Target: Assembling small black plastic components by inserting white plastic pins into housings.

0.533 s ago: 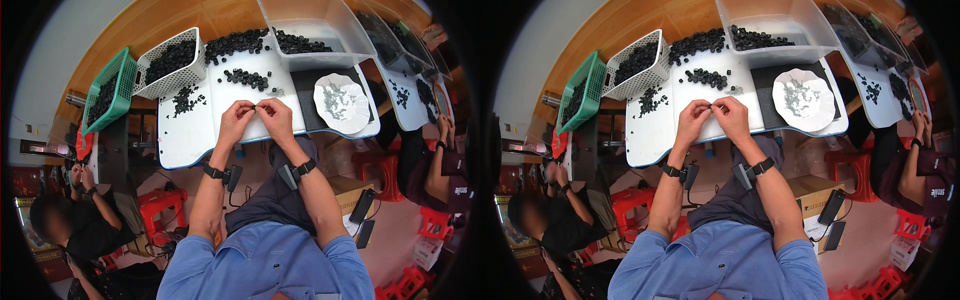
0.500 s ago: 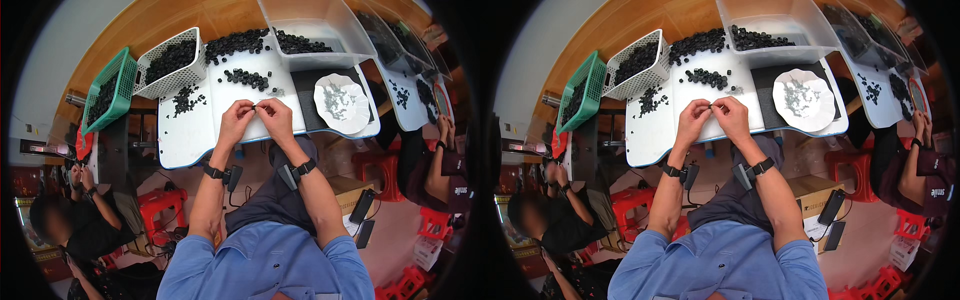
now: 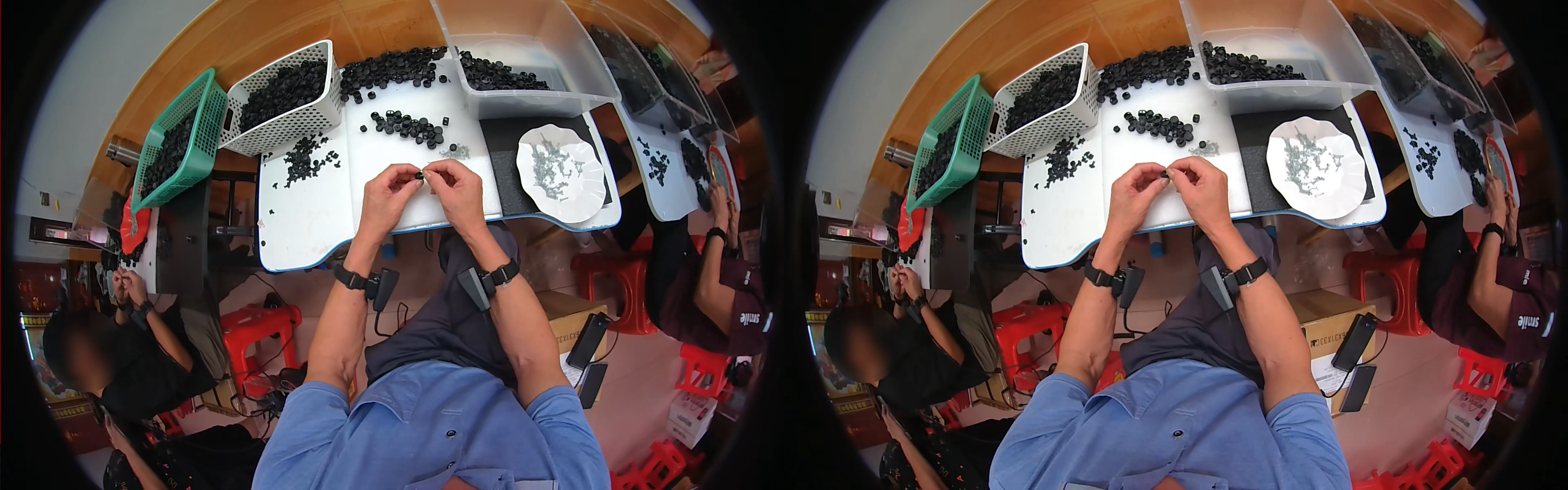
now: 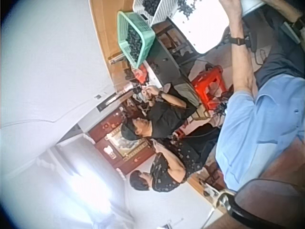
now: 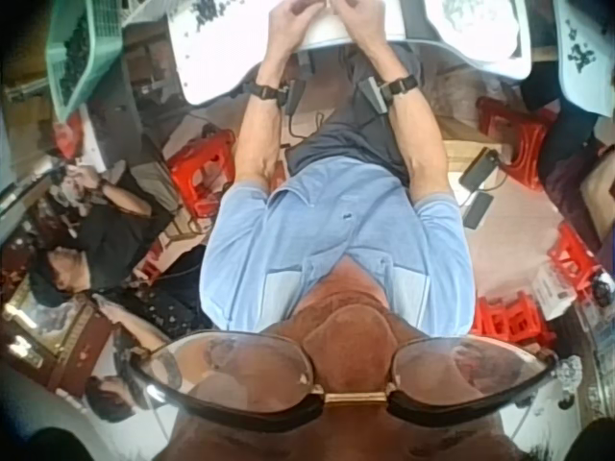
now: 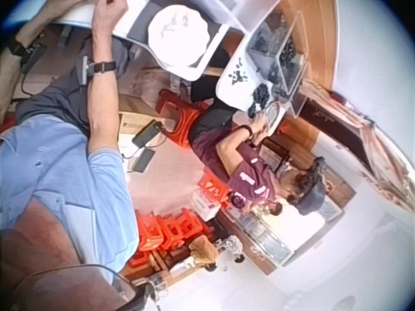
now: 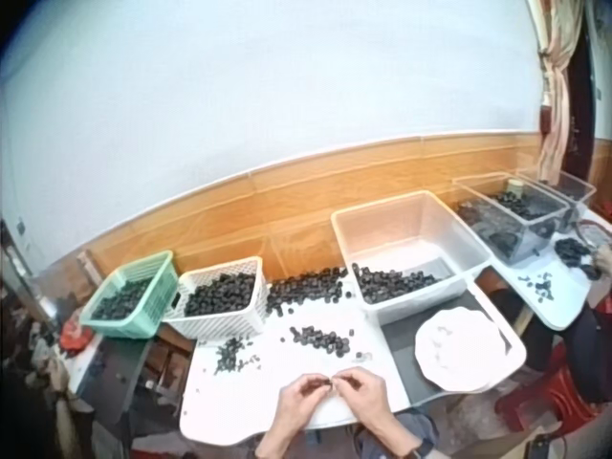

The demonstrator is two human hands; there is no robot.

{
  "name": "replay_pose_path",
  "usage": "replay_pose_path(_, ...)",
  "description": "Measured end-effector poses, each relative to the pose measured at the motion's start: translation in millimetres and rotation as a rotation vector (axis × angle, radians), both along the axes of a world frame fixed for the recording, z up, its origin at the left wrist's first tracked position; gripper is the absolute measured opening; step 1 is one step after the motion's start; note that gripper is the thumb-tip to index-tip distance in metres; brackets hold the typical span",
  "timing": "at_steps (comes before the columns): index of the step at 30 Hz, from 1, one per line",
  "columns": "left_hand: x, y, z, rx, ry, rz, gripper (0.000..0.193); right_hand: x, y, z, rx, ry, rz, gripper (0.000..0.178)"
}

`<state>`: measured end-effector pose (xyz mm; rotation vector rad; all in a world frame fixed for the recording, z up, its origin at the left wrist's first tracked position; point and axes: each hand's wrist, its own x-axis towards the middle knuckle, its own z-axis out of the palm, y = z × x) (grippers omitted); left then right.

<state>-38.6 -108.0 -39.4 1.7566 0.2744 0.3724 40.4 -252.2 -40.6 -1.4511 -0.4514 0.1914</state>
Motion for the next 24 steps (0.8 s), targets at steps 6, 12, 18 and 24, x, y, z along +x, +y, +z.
replay_pose_path(6, -1.2, -2.6, 9.2, 0.011, 0.046, 0.005, 0.021, 1.4, 0.1, 2.7, -0.055, -0.017, 0.029, 0.011)
replay_pose_path(12, -1.5, -2.1, 6.9, 0.018, 0.042, 0.024, 0.020, 0.4, -0.6, 8.0, -0.100, -0.096, 0.040, 0.011)
replay_pose_path(18, 0.1, -5.0, 9.2, 0.011, 0.063, 0.030, 0.021, 1.9, -1.6, 1.8, -0.065, -0.092, 0.045, 0.010)
replay_pose_path(24, 0.6, -5.5, 1.7, -0.142, 0.020, 0.041, 0.023, 2.2, -1.1, 1.9, 0.097, 0.098, 0.062, 0.009)
